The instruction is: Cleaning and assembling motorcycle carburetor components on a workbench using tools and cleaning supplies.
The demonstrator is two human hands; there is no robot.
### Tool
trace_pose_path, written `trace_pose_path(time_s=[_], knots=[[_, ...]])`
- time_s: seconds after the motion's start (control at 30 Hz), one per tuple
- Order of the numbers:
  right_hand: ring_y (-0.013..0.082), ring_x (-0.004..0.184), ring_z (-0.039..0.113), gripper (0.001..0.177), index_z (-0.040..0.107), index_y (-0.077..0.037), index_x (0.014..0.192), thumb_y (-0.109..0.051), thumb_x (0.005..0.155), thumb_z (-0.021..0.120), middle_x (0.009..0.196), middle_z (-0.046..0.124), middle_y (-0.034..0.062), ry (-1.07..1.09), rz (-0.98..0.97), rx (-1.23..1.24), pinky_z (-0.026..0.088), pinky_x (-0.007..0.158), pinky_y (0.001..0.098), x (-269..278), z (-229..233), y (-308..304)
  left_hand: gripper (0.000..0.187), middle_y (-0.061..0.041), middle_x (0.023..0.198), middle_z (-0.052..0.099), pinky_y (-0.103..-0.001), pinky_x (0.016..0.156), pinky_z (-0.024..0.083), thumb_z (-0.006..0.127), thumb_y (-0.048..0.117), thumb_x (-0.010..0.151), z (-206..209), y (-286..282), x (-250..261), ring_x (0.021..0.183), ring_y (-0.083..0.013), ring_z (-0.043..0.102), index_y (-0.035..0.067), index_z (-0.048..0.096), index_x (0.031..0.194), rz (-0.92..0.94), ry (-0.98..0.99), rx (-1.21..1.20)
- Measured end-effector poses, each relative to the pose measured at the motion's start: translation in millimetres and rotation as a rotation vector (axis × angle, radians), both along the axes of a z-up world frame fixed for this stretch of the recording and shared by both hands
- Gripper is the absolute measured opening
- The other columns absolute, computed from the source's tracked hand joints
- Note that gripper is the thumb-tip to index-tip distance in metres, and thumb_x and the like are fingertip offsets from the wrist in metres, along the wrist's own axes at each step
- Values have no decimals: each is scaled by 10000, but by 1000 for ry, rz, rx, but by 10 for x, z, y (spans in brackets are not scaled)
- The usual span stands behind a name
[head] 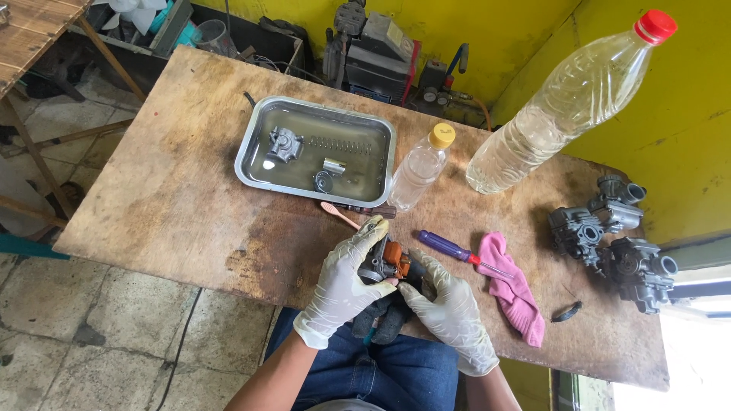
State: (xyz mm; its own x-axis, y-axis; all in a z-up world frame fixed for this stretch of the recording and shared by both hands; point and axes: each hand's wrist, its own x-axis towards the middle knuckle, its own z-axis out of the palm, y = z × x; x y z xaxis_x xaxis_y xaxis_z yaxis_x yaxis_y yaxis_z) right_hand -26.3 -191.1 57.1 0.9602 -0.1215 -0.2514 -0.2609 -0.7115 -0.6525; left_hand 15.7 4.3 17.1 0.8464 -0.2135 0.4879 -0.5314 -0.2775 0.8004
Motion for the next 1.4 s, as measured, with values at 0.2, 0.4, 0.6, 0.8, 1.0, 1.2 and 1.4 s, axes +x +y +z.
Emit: trace_pose_path(time_s=[0.2,0.4,0.6,0.8,1.0,1.2,1.4], knots=[[147,1188,736,508,662,-167,1358,-361,890,698,1263,778,23,-100,180,123,586,1001,282,114,14,-58,916,-150,1540,540,-397,1219,384,946,123,682,32,12,-9,1437,-294,529,55,510,1485,-11,-3,25],[117,1098,752,412,715,-76,1271,-189,876,734,1176,810,34,-116,76,399,594,983,262,121,17,-47,911,-157,1520,560,-410,1219,388,943,107,671,2,20,8,1427,-300,540,48,518,1475,-20,-11,21],[229,1185,729,388,682,-3,1266,-64,883,696,1250,765,128,-238,60,601,577,1063,368,121,-176,-139,948,-143,1556,525,-392,1208,376,954,154,664,-16,35,3,1436,-288,526,69,504,1494,-15,35,66],[186,979,756,360,687,20,1238,-23,880,699,1147,797,155,-126,-102,671,625,844,274,186,242,-132,930,-141,1542,542,-393,1200,389,956,149,665,-45,28,-4,1429,-285,535,57,519,1481,-10,6,62],[83,471,497,316,781,-51,1131,-77,818,807,538,585,27,-302,17,342,363,436,230,550,485,115,940,-79,1365,689,-398,1012,527,968,313,536,-11,-14,-39,1210,-282,665,214,652,1415,113,48,73],[98,557,526,265,790,-138,1072,-213,819,806,556,524,-28,-230,62,182,389,553,236,947,361,332,868,-138,1334,693,-454,1005,521,949,243,553,-154,-61,-87,1185,-343,654,156,673,1372,121,-78,78],[271,1042,739,462,685,-364,1241,-588,838,723,955,788,27,-46,151,-358,589,888,423,1341,122,449,841,-155,1330,690,-463,1002,508,944,244,573,-308,-76,-101,1177,-353,652,131,674,1362,126,-114,91]])
